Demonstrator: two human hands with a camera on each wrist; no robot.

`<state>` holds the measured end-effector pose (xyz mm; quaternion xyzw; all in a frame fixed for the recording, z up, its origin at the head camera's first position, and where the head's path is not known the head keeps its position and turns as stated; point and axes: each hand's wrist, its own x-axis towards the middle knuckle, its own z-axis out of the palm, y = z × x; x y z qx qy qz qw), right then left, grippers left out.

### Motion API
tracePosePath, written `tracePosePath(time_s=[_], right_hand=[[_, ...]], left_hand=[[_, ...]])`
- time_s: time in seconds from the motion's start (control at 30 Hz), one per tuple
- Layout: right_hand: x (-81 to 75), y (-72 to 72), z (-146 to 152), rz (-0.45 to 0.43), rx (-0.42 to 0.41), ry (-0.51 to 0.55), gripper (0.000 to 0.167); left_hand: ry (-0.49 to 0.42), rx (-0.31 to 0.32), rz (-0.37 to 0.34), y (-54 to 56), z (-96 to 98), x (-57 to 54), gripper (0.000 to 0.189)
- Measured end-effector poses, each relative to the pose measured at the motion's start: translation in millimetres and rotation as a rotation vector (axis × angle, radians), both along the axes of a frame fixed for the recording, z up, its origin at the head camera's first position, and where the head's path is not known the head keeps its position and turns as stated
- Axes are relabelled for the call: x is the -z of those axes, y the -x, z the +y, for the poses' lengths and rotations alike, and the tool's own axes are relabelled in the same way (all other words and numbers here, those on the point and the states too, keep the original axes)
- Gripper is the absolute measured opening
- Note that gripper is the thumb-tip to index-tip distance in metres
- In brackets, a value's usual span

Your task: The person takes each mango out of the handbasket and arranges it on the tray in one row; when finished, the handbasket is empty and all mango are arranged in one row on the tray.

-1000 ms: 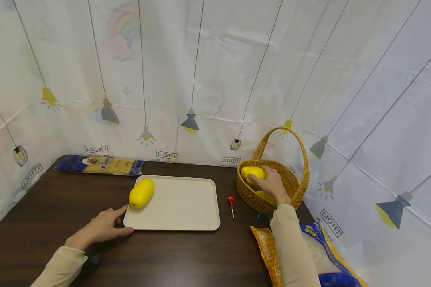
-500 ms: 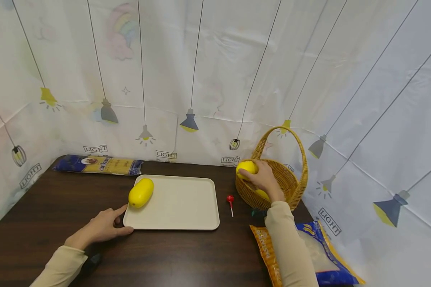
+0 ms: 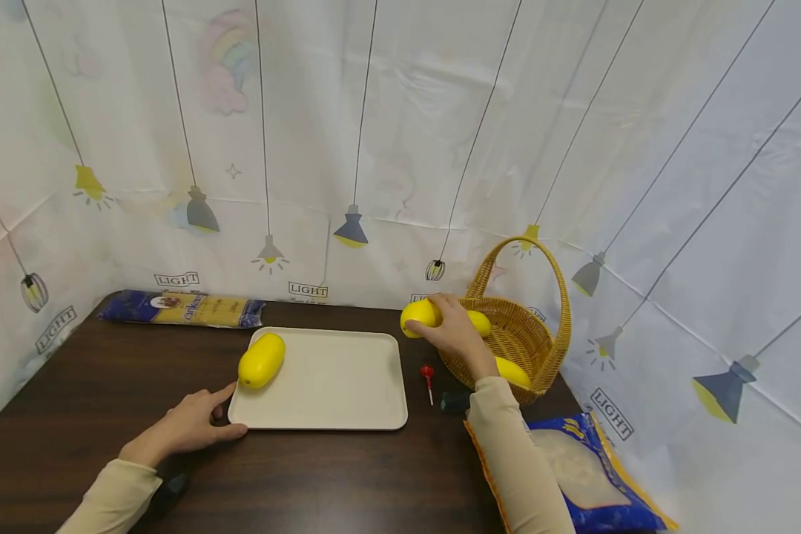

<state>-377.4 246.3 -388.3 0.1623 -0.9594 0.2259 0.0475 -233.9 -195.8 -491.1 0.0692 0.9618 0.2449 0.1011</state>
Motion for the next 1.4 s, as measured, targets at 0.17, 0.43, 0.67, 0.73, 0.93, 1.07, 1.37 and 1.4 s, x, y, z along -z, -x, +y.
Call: tracePosePath(time_s=[0.17,0.43,0.67,0.73,0.93,1.07,1.37,1.4], right_hand=[[3.3,-1.2,-22.0,0.021,-0.052,-0.018,0.079],[14.8,-6.4,-53.1,0.002,-0.126,-0.028,0.081],[26.4,-9.0,-80.7,-0.018,-0.211,-0.004,0.081],[30.8,-8.7,-88.6,-0.019,-0.228,-0.016,0.080],[38.1,-13.7,-114.2,-0.067,-0.279,-0.037,0.077],[45.0,-17.1,-132.8,-0.086,-0.322,-0.090,0.079],[62.1,-16.1,-163.6,-0.118,-0.413,-0.166,0.084],[62.7,-16.2,-166.7,-0.121,-0.416,-0.173,0.084]], left_hand=[[-0.002,-0.004,0.002,0.2,-0.9,0.3,0.099],[0.002,-0.003,0.006,0.4,-1.7,-1.2,0.098],[-0.013,0.002,0.029,-1.9,-1.1,-3.9,0.095],[-0.015,0.002,0.032,-1.7,-1.1,-4.1,0.095],[-0.008,0.002,0.039,0.0,-1.7,-2.6,0.095],[-0.005,-0.002,0.038,-0.1,-2.4,-1.1,0.096],[-0.024,-0.001,0.034,-3.2,0.0,-1.7,0.094],[-0.024,-0.003,0.032,-3.5,0.2,-1.8,0.095]])
